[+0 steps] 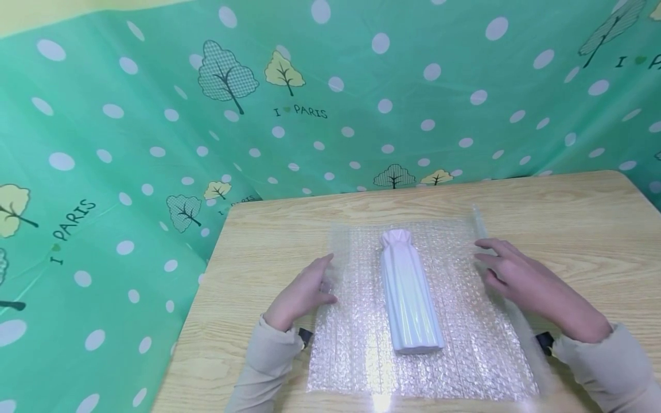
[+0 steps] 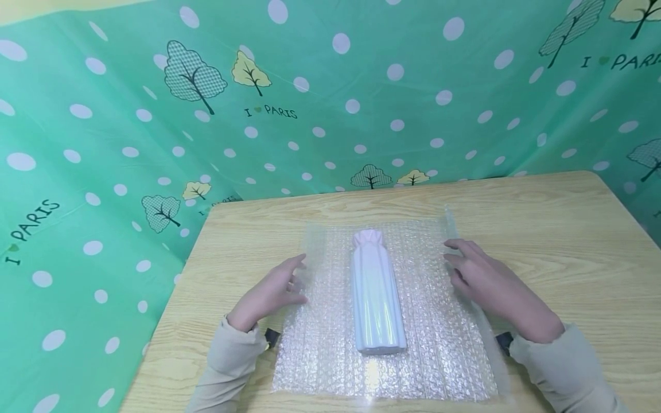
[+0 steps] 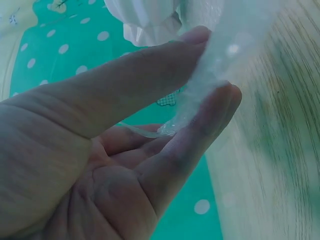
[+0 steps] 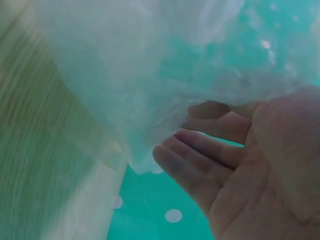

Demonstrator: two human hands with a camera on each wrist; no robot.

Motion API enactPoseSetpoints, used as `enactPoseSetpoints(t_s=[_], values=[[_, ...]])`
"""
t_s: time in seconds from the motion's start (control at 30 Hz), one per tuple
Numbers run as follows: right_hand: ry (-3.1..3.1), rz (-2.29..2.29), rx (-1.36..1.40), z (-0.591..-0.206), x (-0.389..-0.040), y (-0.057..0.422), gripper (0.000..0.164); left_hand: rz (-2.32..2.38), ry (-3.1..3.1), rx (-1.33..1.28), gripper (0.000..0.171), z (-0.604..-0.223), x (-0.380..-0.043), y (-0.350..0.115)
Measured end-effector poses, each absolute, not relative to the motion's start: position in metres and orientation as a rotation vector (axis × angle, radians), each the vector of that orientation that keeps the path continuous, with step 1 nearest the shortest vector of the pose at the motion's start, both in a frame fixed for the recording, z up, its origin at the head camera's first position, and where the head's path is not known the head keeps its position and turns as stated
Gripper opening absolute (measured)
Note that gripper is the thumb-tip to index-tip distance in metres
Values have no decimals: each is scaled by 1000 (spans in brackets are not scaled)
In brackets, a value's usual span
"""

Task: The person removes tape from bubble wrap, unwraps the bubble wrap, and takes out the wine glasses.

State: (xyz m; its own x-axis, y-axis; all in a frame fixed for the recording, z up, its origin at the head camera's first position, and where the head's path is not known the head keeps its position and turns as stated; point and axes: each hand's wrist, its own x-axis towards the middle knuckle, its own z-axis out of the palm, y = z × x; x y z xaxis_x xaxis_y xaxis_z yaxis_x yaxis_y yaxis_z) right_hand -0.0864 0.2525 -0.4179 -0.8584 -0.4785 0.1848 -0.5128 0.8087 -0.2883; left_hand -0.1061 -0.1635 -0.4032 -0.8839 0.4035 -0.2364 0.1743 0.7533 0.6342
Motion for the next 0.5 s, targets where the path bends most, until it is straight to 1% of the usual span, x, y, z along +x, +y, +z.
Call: enactPoseSetpoints(t_s=[0.5], values=[[-2967,470,784,-417,-89,263,35,814,2622,376,99,-406,-106,-164]])
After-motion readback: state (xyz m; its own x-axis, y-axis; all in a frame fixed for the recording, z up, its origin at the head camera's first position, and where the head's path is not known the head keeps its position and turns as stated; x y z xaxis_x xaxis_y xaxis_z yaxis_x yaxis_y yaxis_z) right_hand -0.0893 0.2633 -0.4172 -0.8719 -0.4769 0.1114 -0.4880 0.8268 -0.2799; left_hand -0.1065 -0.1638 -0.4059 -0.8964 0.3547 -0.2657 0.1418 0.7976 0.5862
